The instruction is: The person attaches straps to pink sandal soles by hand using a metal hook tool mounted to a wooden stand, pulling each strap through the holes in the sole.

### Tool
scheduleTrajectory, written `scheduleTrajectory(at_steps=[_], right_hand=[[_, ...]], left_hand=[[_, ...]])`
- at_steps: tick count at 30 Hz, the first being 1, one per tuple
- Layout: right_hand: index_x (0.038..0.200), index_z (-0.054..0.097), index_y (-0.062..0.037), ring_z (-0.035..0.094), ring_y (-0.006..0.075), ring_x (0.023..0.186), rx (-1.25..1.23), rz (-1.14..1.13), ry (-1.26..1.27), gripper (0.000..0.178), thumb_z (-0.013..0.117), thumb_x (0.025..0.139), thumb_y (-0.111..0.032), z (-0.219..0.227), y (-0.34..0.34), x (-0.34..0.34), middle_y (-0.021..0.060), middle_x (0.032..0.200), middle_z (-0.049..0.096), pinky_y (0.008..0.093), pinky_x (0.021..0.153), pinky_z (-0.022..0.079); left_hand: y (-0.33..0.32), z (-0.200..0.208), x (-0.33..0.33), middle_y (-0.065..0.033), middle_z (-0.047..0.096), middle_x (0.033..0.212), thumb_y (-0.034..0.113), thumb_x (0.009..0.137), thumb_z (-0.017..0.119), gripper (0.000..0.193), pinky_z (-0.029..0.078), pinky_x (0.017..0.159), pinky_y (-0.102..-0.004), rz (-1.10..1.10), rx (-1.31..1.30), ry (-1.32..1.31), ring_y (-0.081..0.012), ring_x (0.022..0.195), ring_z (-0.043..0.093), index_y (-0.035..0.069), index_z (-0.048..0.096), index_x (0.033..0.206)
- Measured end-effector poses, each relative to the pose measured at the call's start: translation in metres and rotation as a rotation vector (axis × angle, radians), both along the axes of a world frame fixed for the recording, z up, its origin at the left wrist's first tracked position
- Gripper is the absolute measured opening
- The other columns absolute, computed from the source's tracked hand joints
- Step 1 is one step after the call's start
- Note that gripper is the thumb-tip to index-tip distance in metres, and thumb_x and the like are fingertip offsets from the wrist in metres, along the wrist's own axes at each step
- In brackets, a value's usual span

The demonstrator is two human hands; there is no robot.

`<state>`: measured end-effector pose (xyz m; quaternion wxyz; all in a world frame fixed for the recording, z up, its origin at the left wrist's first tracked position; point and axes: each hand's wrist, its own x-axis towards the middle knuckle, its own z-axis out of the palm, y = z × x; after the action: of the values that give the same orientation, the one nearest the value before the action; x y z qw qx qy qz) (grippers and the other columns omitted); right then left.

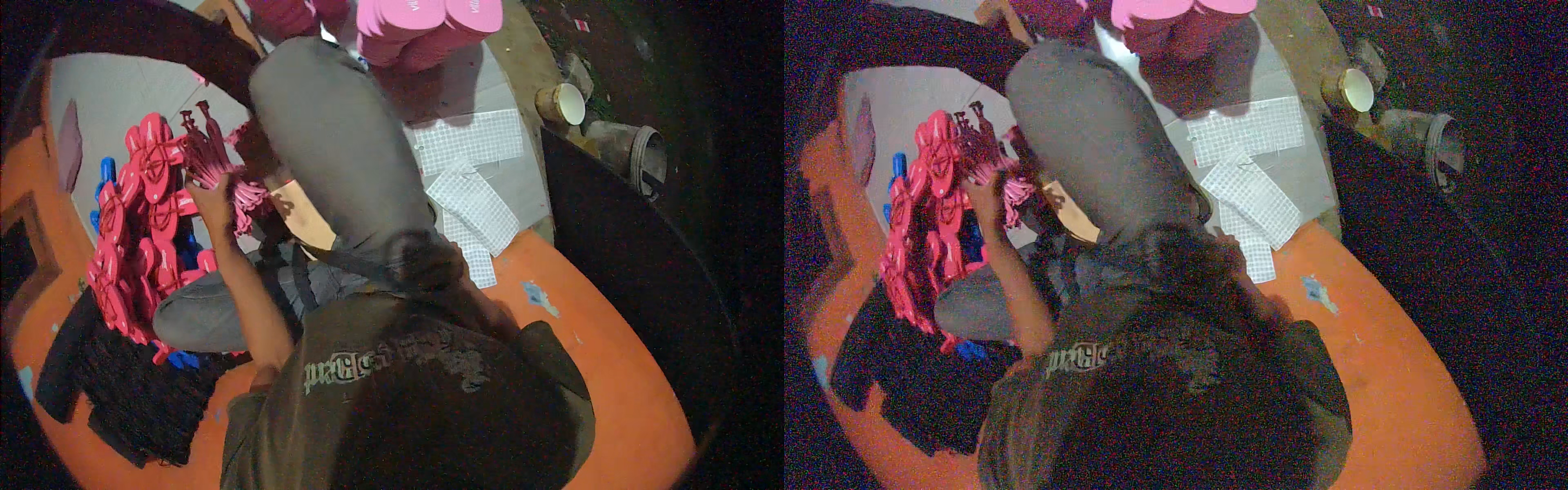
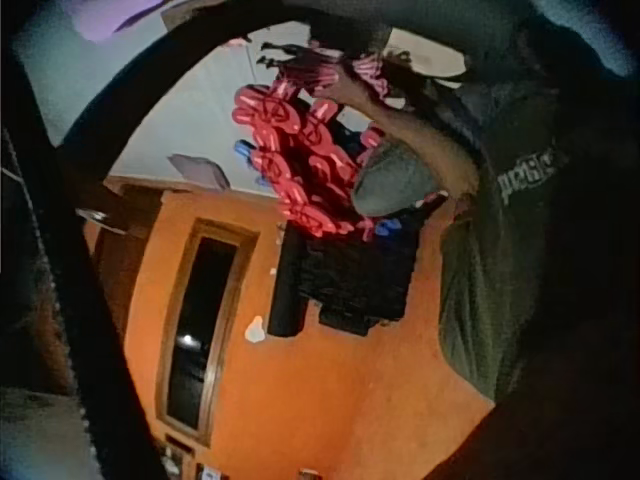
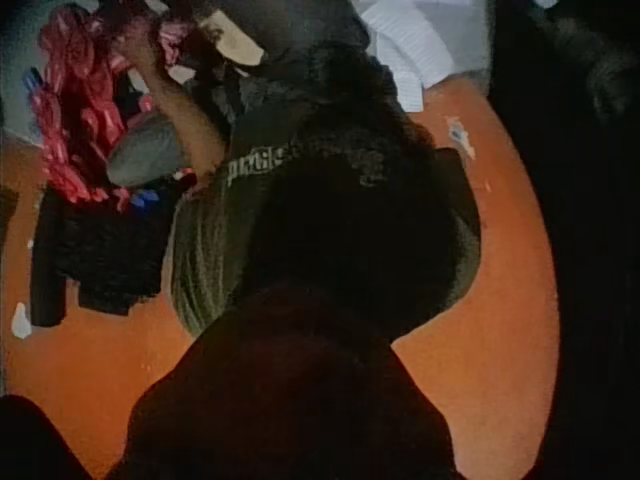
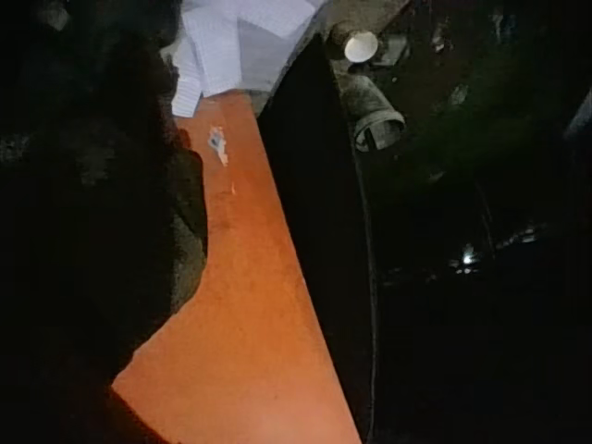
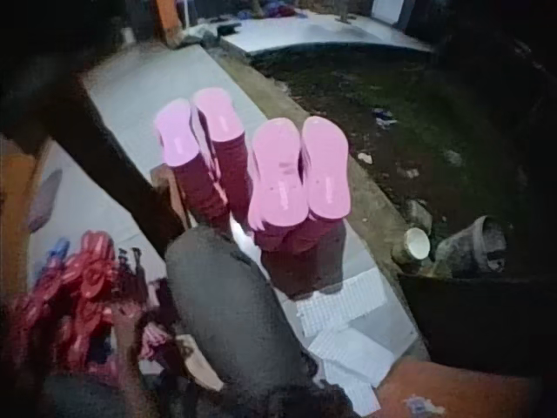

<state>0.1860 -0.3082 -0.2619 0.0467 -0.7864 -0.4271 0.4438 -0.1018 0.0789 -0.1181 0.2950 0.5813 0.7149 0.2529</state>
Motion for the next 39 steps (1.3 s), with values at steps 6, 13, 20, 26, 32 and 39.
scheduleTrajectory(at_steps=[6, 13, 20, 26, 32, 39], right_hand=[[0.117, 0.043, -0.0113, 0.045, 0.0374, 0.097, -0.128, -0.031, -0.53, 0.046, 0.05, 0.078, -0.033, 0.014, -0.028, 0.005, 0.0179, 0.114, 0.044, 0.0457, 0.078, 0.04], [0.116, 0.043, -0.0095, 0.04, 0.0414, 0.105, -0.449, 0.145, -0.633, 0.051, 0.045, 0.078, -0.043, 0.013, -0.065, 0.027, 0.02, 0.112, 0.045, 0.0559, 0.08, 0.035], [0.101, 0.055, -0.0066, 0.052, 0.0363, 0.089, -0.395, 0.307, -0.427, 0.045, 0.052, 0.074, -0.043, 0.001, -0.06, 0.065, 0.0145, 0.095, 0.055, 0.0481, 0.074, 0.042], [0.103, 0.054, 0.004, 0.053, 0.0134, 0.084, 0.163, -0.427, 0.14, 0.038, 0.048, 0.085, -0.029, 0.119, 0.137, 0.068, 0.0088, 0.089, 0.059, 0.0266, 0.076, 0.04], [0.118, 0.04, 0.0023, 0.043, 0.0236, 0.109, 0.808, -0.425, 0.288, 0.047, 0.055, 0.081, -0.024, 0.228, 0.279, 0.008, 0.015, 0.115, 0.046, 0.033, 0.092, 0.033], [0.126, 0.026, 0.002, 0.028, 0.0346, 0.119, 0.708, 0.076, -0.168, 0.072, 0.062, 0.072, -0.03, 0.255, 0.331, -0.068, 0.0223, 0.128, 0.029, 0.0382, 0.1, 0.021]], left_hand=[[0.012, -0.033, -0.08, -0.0234, 0.035, 0.122, 0.02, 0.058, 0.068, 0.085, 0.024, 0.097, -0.0342, 0.136, 0.089, 0.079, -0.0308, 0.113, 0.036, -0.008, 0.022, 0.123], [0.026, -0.022, -0.067, -0.028, 0.046, 0.11, 0.016, 0.059, 0.063, 0.077, 0.035, 0.088, -0.0378, 0.286, 0.006, 0.212, -0.0386, 0.104, 0.045, 0.001, 0.023, 0.122], [0.026, -0.036, -0.069, -0.0235, 0.053, 0.102, 0.021, 0.062, 0.064, 0.07, 0.038, 0.082, -0.0408, 0.237, 0.023, 0.035, -0.0383, 0.096, 0.051, 0.008, 0.027, 0.12], [0.028, -0.166, -0.081, -0.0247, 0.044, 0.115, 0.039, 0.071, 0.054, 0.064, 0.035, 0.09, -0.0421, -0.196, -0.337, 0.535, -0.0363, 0.104, 0.046, 0.005, 0.034, 0.122], [0.025, -0.129, -0.022, -0.022, 0.039, 0.12, 0.04, 0.072, 0.055, 0.068, 0.031, 0.095, -0.0404, 0.217, 0.317, 0.596, -0.0347, 0.112, 0.038, 0.002, 0.032, 0.123], [0.015, -0.151, -0.011, -0.0103, 0.03, 0.129, 0.04, 0.076, 0.05, 0.042, 0.021, 0.096, -0.0496, -0.021, 0.197, 0.475, -0.0283, 0.122, 0.024, 0.019, 0.048, 0.113]])
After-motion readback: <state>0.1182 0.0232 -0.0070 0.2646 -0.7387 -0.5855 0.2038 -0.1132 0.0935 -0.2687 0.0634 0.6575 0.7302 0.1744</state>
